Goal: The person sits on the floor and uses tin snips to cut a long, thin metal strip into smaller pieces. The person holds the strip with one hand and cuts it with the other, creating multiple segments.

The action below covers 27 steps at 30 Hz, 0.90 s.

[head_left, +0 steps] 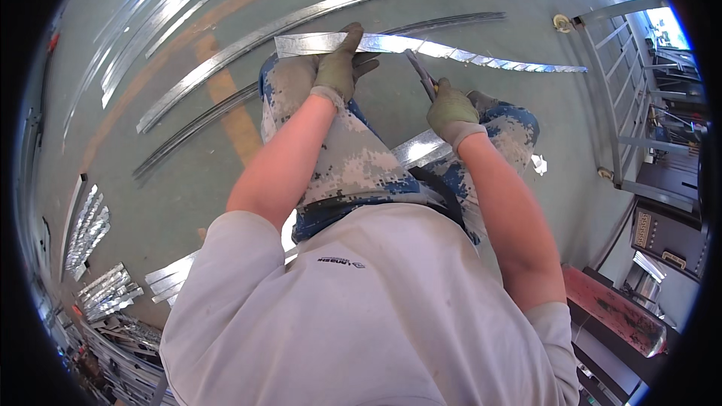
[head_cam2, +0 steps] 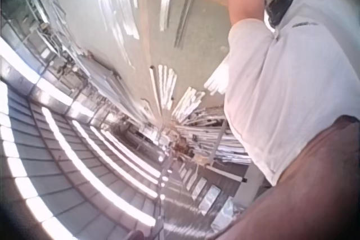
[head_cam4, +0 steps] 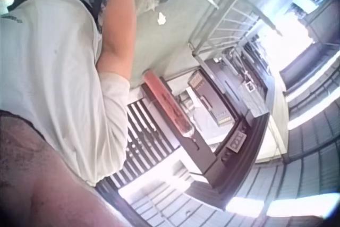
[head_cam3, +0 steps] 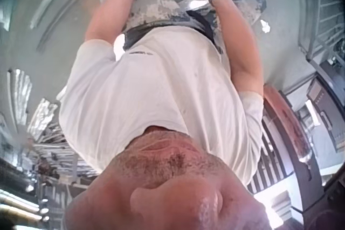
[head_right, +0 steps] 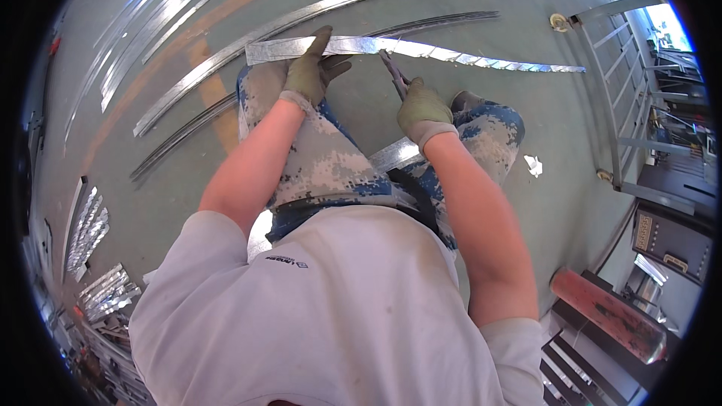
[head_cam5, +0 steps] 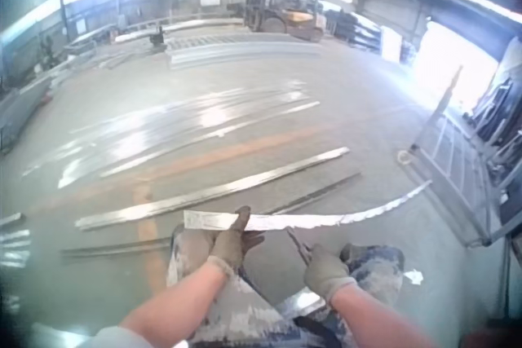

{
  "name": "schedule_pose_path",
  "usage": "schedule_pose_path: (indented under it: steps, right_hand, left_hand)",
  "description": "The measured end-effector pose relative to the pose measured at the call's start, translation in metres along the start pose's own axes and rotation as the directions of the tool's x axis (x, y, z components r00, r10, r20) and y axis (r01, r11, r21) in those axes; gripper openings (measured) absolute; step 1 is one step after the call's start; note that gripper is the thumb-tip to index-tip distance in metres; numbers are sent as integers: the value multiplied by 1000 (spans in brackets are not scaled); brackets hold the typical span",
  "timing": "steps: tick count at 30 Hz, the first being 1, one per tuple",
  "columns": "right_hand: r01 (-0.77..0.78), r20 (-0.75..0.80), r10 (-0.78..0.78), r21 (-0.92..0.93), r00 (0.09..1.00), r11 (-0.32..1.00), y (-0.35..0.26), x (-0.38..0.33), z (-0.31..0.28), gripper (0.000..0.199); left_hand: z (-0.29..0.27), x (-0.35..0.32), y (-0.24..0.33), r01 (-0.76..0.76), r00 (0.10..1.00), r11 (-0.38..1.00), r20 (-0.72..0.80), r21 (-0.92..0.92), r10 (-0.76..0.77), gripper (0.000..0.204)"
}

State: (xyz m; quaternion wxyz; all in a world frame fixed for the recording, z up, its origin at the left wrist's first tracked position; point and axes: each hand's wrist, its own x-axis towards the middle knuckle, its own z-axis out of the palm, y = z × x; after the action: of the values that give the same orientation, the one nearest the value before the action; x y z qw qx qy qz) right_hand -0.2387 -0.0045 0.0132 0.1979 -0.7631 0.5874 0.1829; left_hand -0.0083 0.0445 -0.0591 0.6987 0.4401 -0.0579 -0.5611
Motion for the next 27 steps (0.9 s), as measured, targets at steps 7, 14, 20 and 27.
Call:
schedule_pose_path:
  steps: [7,14,20,27]
  right_hand:
    - [26,22,-29,112,999,993,15,22,44,48]
    - [-154,328,-222,811,918,565,10,-12,51,48]
    - [-117,291,-298,865,909,488,-5,-12,58,45]
    - [-147,301,-289,880,909,453,-11,0,75,47]
  left_hand:
    - [-1,2,-3,-16,998,987,-62,162,26,58]
    - [-3,1,1,-23,997,980,-71,196,38,60]
    - [-2,4,-1,-20,997,978,-75,209,36,60]
    - [-2,4,-1,-42,996,978,-68,206,57,61]
